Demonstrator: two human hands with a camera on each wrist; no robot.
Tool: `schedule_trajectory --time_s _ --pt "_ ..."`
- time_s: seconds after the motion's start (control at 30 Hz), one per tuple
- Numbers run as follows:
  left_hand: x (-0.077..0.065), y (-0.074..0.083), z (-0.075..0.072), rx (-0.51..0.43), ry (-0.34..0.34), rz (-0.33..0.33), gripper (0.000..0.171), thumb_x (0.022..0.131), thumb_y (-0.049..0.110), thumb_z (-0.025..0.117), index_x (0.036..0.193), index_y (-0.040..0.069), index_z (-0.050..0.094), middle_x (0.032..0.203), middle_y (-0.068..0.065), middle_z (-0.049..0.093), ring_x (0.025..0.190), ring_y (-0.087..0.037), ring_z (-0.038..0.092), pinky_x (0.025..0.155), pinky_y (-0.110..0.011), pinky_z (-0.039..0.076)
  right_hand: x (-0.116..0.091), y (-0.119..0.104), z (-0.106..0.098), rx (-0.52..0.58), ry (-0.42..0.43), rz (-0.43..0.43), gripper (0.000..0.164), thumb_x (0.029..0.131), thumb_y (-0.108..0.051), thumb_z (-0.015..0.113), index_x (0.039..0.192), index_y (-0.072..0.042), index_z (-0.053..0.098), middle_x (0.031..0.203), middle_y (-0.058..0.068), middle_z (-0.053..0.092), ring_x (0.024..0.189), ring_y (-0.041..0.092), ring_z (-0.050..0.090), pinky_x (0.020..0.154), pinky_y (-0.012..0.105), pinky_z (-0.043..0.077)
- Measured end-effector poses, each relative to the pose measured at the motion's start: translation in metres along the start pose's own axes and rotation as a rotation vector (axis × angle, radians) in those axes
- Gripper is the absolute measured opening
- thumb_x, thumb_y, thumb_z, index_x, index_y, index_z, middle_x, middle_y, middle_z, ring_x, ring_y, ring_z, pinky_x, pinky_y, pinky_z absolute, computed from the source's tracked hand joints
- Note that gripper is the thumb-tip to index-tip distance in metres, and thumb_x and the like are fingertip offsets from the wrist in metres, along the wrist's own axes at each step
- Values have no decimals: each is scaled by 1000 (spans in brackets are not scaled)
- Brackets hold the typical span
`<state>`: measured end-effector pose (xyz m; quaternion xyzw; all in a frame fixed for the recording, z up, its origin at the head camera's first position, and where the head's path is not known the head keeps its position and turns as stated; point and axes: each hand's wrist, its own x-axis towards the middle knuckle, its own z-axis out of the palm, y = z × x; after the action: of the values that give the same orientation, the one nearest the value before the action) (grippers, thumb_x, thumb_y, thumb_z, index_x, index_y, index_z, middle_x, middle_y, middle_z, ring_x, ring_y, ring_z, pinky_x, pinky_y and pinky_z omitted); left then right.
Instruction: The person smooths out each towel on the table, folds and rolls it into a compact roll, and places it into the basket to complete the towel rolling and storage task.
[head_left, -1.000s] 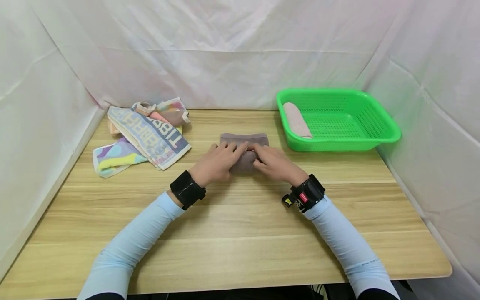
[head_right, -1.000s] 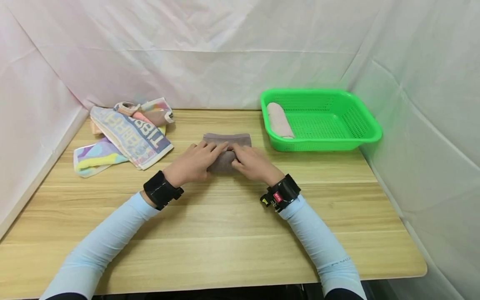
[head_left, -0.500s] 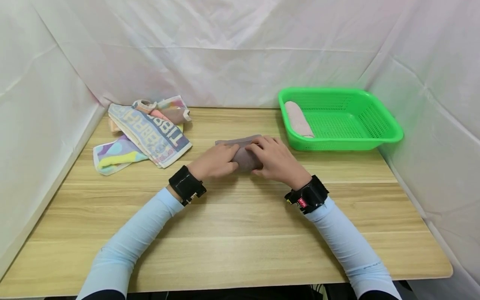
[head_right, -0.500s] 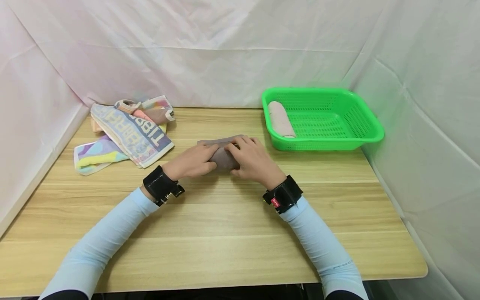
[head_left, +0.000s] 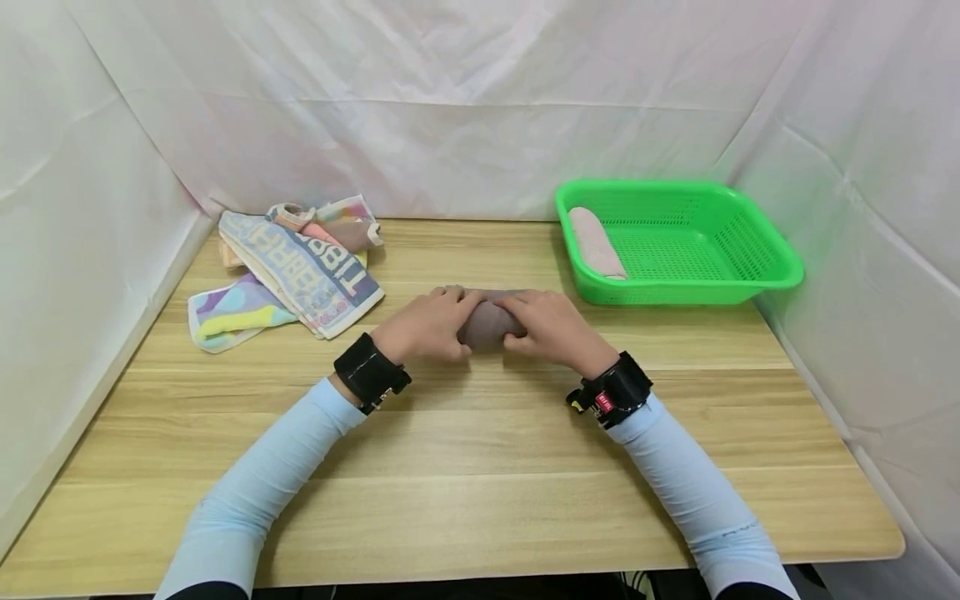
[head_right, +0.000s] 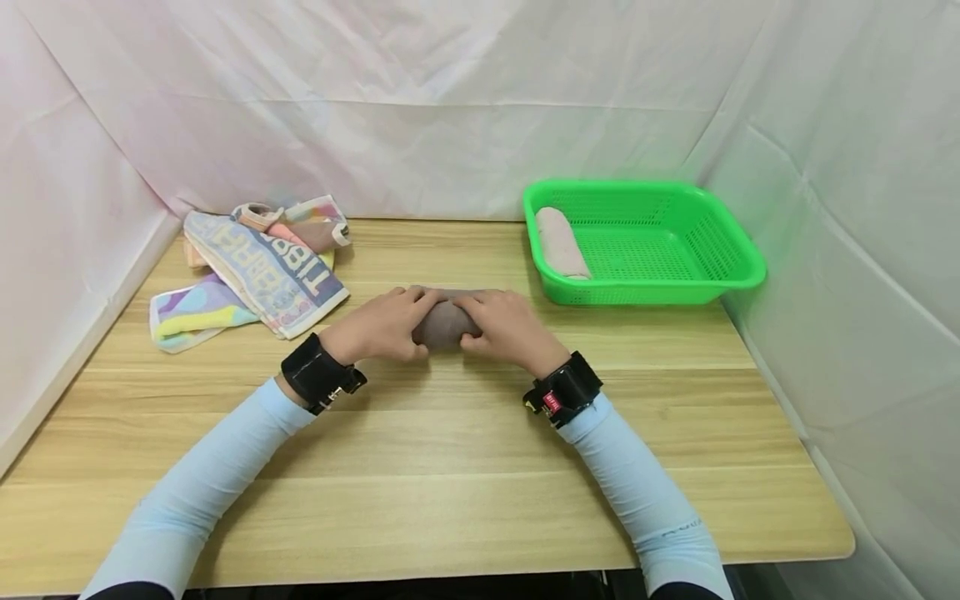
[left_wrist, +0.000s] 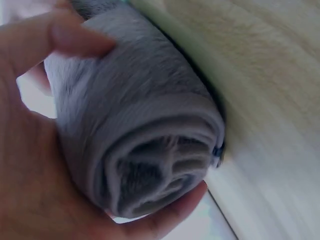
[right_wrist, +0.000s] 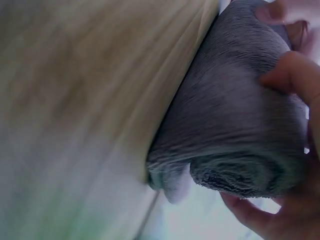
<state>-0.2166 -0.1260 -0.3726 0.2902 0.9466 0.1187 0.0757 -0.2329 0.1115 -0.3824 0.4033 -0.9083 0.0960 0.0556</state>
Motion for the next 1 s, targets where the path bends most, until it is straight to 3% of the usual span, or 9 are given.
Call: schedule_trajectory --time_s 0.2,0.33,0.5,0.63,0.73,0.83,1.0 --pt "-1 6 5 141 49 40 91 80 31 86 156 19 38 139 -17 53 121 -40 57 97 -59 52 -1 15 5 336 -107 81 47 97 -24 58 141 -6 58 123 11 71 108 25 68 95 46 54" --pt "0 6 10 188 105 68 89 79 30 87 154 20 41 134 -15 56 117 -40 58 93 -59 54 -1 18 3 413 -133 109 46 98 -23 56 141 -6 56 128 13 69 114 27 66 101 47 51" --pt "2 3 13 179 131 86 79 79 36 84 147 17 48 123 -13 62 105 -35 64 85 -53 57 -2 10 -2 306 -104 95 53 92 -27 63 142 -11 53 134 12 64 119 26 63 103 47 50" --pt "4 -2 11 115 97 66 69 81 41 78 139 14 53 114 -10 66 96 -28 66 78 -46 58 -2 -4 -7 98 -68 31 69 83 -34 77 143 -11 54 134 11 62 121 28 61 101 50 50" --pt "6 -4 7 46 51 33 63 83 42 73 136 14 55 116 -7 68 98 -25 67 82 -47 57 -1 -11 -7 -20 -85 4 83 76 -37 88 146 -12 51 136 10 61 125 29 59 101 52 49" --pt "5 -4 4 5 16 17 62 83 43 72 134 14 56 118 -6 69 101 -24 67 85 -47 56 0 -14 -4 -55 -99 7 88 72 -35 92 147 -12 50 135 10 61 125 29 59 101 52 50" --pt "1 -1 1 10 -8 26 71 79 43 80 138 15 53 117 -9 66 99 -26 66 83 -46 57 -1 -10 2 -23 -85 14 82 73 -36 90 143 -12 54 127 9 65 115 28 64 97 48 52"
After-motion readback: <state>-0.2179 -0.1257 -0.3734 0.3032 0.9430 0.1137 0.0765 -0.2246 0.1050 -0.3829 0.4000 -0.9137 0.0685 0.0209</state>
